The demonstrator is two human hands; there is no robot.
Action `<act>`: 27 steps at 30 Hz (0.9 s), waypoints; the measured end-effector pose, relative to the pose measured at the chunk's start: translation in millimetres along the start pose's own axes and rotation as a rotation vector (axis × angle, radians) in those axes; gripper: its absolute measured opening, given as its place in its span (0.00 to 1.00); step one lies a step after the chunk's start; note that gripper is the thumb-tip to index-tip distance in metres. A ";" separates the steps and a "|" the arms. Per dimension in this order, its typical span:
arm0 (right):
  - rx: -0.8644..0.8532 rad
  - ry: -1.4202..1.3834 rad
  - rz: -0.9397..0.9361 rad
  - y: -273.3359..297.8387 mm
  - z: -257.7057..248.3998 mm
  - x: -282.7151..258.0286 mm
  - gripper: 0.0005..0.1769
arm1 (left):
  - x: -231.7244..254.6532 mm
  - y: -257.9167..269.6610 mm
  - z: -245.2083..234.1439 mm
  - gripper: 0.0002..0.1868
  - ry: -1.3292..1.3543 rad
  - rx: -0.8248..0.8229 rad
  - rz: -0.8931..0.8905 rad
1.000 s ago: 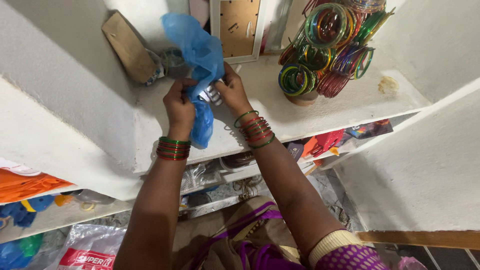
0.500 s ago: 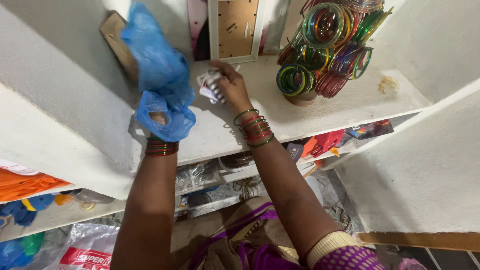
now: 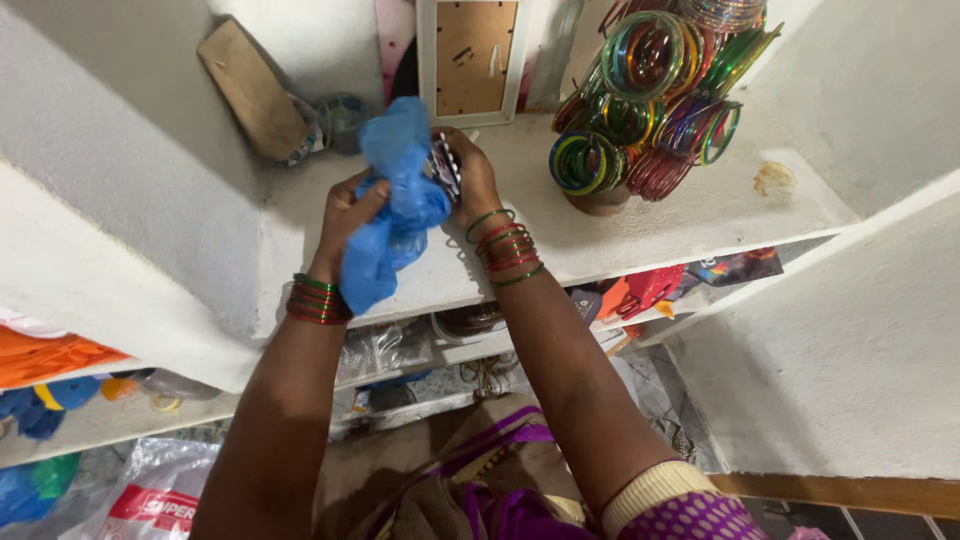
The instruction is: The person organizes items on a white shelf by picking up and placing various objects including a decorative flower, a matchbox, a pen, a small packet, a plastic bag, a container of pills, and a roll of tape. The person also moves a stack of bangles and a small mirror on the shelf.
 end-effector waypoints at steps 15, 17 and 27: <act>0.001 0.345 -0.619 84.9 62.7 -45.3 0.19 | 75.5 123.8 40.3 0.07 -0.656 -0.224 -0.015; -0.036 0.332 -0.577 102.6 79.9 -50.8 0.18 | 54.6 144.6 57.1 0.14 -0.911 -0.445 -0.195; 0.025 0.484 -0.467 161.9 70.2 -43.9 0.15 | 14.7 182.1 69.3 0.30 -0.893 -0.282 -0.213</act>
Point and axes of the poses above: each hand's wrist, its own y-axis away from the middle knuckle, its own z-axis out of the palm, x = y × z, the point moved 5 cm from there along -y, towards the middle knuckle, and after that the axes turned 5 degrees about y, right-handed, at the moved point
